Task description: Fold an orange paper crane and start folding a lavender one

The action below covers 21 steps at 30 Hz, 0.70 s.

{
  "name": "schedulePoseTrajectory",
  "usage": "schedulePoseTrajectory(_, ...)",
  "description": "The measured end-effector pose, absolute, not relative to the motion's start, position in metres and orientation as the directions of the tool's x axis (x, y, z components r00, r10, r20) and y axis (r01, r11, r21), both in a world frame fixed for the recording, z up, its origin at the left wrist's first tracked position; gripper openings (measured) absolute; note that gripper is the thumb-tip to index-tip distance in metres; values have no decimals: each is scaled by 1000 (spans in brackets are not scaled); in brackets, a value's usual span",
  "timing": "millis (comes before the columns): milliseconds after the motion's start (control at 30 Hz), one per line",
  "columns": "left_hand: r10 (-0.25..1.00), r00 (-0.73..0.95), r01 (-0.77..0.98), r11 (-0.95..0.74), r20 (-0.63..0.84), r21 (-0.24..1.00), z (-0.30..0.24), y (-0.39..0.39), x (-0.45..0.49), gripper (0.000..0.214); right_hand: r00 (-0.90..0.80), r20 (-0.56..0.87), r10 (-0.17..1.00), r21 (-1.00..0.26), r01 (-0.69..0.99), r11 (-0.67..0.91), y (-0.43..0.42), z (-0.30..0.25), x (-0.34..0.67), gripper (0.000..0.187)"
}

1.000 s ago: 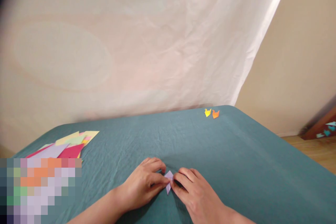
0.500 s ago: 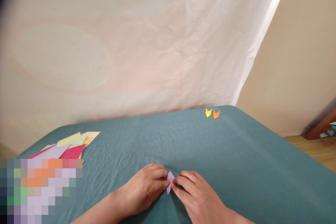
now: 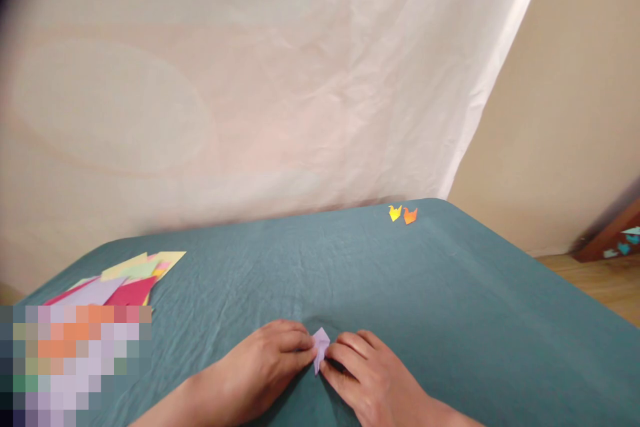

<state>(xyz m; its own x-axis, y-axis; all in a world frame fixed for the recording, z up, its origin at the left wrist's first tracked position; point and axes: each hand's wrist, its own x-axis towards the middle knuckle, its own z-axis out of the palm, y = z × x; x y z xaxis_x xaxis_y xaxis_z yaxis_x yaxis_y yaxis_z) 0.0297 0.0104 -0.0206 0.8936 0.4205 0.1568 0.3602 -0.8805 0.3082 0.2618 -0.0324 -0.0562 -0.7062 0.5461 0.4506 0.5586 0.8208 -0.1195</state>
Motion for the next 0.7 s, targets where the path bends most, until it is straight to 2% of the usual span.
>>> schedulePoseTrajectory(167,393,914,351,-888,96,297,-12,12,25,21,-718,456,525,-91,550,831,-32,-55,264,31)
schedulePoseTrajectory(700,405,909,369,-892,98,262,-9,10,24,25,-750,445,489,-29,534,845,-30,-51,265,29)
